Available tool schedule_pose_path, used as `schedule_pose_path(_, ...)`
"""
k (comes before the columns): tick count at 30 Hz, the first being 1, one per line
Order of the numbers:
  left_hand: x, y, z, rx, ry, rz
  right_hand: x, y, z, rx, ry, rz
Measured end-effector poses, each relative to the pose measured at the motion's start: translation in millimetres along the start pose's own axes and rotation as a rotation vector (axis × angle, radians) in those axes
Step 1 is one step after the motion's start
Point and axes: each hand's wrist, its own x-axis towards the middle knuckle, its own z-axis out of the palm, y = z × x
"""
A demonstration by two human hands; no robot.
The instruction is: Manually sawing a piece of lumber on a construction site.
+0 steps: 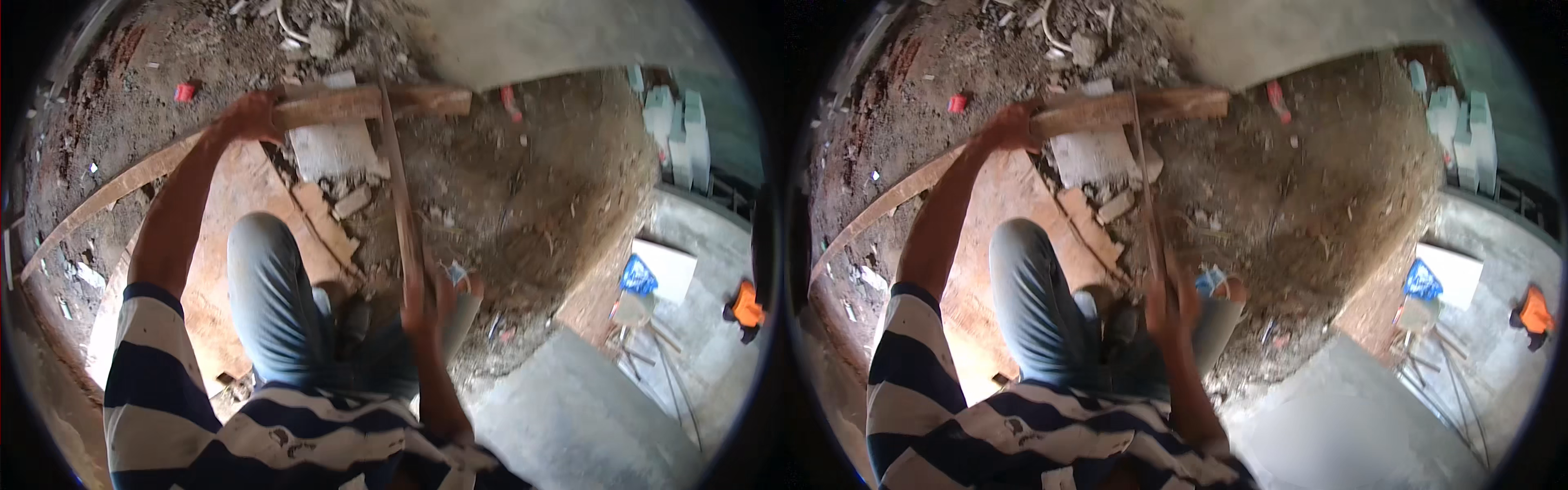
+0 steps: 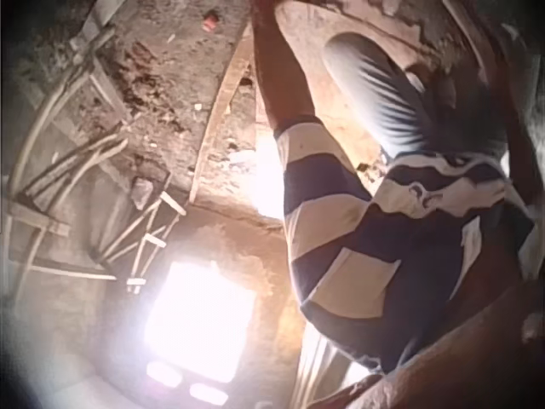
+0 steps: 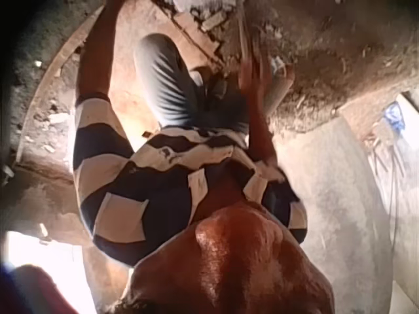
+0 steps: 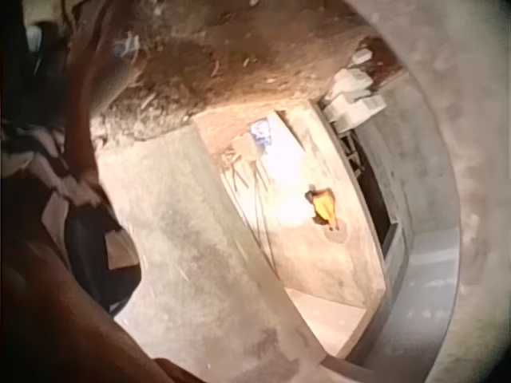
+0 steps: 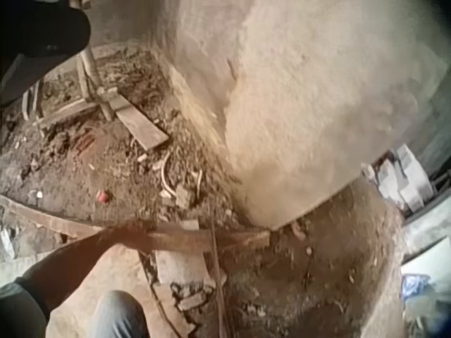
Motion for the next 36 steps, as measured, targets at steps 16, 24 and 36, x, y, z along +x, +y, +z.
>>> schedule_pose_path(16,14,-14,-4,-0.089,-0.014,0.115,-43,-37,-46,0.653,0.161,0.396)
schedule_pose_path(24,36,-49,14,0.077,-0.038,0.246,112,3,45,0.533,0.371,0.178)
schedule_pose_path(36,37,3,12,-0.084,-0.041,0.177,114,10,58,0.672,0.268,0.32)
